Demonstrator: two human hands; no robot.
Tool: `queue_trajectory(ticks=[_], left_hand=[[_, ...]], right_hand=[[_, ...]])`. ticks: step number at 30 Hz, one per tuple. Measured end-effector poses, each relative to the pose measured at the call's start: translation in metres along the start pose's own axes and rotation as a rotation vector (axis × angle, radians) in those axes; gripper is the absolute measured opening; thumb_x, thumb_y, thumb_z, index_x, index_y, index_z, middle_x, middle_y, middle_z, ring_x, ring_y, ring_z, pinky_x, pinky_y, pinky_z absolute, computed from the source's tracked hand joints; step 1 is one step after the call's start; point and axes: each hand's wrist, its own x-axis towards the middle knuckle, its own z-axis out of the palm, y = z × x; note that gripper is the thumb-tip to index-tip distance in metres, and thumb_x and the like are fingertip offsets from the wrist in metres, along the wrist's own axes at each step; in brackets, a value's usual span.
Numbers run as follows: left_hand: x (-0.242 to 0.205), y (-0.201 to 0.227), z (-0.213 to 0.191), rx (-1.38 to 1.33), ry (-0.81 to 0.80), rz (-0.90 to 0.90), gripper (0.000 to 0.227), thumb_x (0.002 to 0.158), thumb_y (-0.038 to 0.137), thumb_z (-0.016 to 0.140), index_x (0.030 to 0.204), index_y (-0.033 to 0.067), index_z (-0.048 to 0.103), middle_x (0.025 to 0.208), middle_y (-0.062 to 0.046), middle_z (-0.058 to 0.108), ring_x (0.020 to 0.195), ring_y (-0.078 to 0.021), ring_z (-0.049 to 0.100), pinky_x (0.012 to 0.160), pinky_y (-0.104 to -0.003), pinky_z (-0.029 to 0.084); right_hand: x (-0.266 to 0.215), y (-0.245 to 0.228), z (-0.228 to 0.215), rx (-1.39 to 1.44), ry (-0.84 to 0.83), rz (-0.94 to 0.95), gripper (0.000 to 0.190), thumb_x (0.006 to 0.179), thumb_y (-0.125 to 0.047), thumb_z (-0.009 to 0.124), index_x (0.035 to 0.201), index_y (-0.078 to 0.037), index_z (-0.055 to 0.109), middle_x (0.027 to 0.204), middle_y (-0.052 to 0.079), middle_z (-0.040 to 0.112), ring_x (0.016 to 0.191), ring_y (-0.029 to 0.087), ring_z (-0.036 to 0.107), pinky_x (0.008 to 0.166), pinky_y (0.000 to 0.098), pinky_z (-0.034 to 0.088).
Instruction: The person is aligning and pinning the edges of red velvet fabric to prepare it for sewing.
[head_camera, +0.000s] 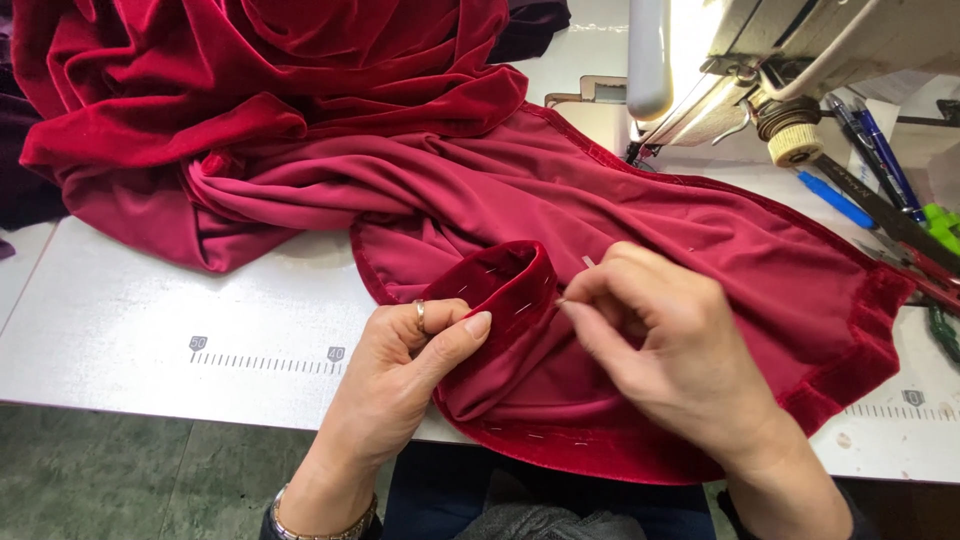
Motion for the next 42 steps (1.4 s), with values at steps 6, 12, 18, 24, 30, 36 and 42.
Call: queue_trajectory(ticks=[6, 12, 18, 24, 30, 36, 42], left_hand=[[0.000, 0.001, 0.000, -0.010, -0.002, -0.010, 0.043, 0.095, 0.016, 0.057, 0.058, 0.0168, 0.035, 0.062, 0.010, 0.028, 0.058, -0.0041, 0.024, 0.052, -0.022, 0.017], [0.000, 0.000, -0.001, -0.018, 0.001, -0.016, 0.043, 0.095, 0.015, 0.057, 0.059, 0.0172, 0.034, 0.062, 0.010, 0.027, 0.058, -0.0042, 0.023, 0.052, -0.023, 0.017], [0.000, 0.000, -0.001, -0.025, -0.004, -0.017, 0.043, 0.095, 0.015, 0.057, 0.059, 0.0169, 0.034, 0.062, 0.010, 0.028, 0.057, -0.0042, 0.024, 0.052, -0.023, 0.017], [-0.001, 0.000, -0.002, -0.017, -0.002, -0.015, 0.043, 0.095, 0.015, 0.057, 0.059, 0.0175, 0.034, 0.062, 0.010, 0.027, 0.058, -0.0038, 0.023, 0.052, -0.023, 0.016], [-0.001, 0.000, -0.001, -0.032, -0.003, -0.012, 0.043, 0.095, 0.015, 0.057, 0.058, 0.0167, 0.036, 0.062, 0.010, 0.029, 0.057, -0.0039, 0.025, 0.052, -0.022, 0.017], [-0.001, 0.000, -0.001, -0.045, -0.002, -0.021, 0.043, 0.095, 0.014, 0.058, 0.057, 0.0159, 0.037, 0.061, 0.009, 0.029, 0.057, -0.0042, 0.025, 0.051, -0.022, 0.017], [-0.002, 0.001, -0.001, -0.049, -0.001, -0.013, 0.042, 0.095, 0.014, 0.058, 0.058, 0.0164, 0.037, 0.061, 0.010, 0.030, 0.057, -0.0036, 0.025, 0.051, -0.022, 0.018]], right_hand=[[-0.006, 0.013, -0.012, -0.049, 0.109, 0.187, 0.008, 0.084, -0.001, 0.068, 0.078, -0.005, 0.065, 0.065, 0.001, 0.053, 0.051, 0.008, 0.038, 0.047, 0.0220, 0.031], [-0.012, 0.023, -0.018, -0.037, 0.181, 0.306, 0.013, 0.087, 0.000, 0.069, 0.077, -0.004, 0.062, 0.069, 0.001, 0.053, 0.056, 0.007, 0.038, 0.052, 0.0200, 0.033], [-0.017, 0.032, -0.022, 0.000, 0.317, 0.516, 0.007, 0.092, -0.001, 0.070, 0.086, -0.006, 0.067, 0.075, -0.001, 0.057, 0.063, 0.005, 0.041, 0.058, 0.0176, 0.034], [-0.021, 0.042, -0.023, 0.035, 0.407, 0.579, 0.004, 0.096, -0.002, 0.070, 0.093, -0.004, 0.068, 0.073, -0.003, 0.054, 0.064, 0.000, 0.040, 0.056, 0.0138, 0.032], [-0.024, 0.048, -0.025, 0.066, 0.453, 0.584, 0.006, 0.097, -0.001, 0.068, 0.093, -0.004, 0.066, 0.067, -0.003, 0.047, 0.062, 0.000, 0.039, 0.057, 0.0122, 0.031], [-0.026, 0.055, -0.027, 0.052, 0.491, 0.601, 0.004, 0.098, -0.002, 0.069, 0.095, -0.004, 0.067, 0.073, -0.004, 0.050, 0.065, -0.001, 0.039, 0.057, 0.0123, 0.029], [-0.027, 0.060, -0.028, 0.048, 0.505, 0.577, 0.008, 0.098, -0.002, 0.069, 0.093, -0.005, 0.065, 0.070, -0.005, 0.045, 0.061, -0.001, 0.035, 0.054, 0.0135, 0.025]])
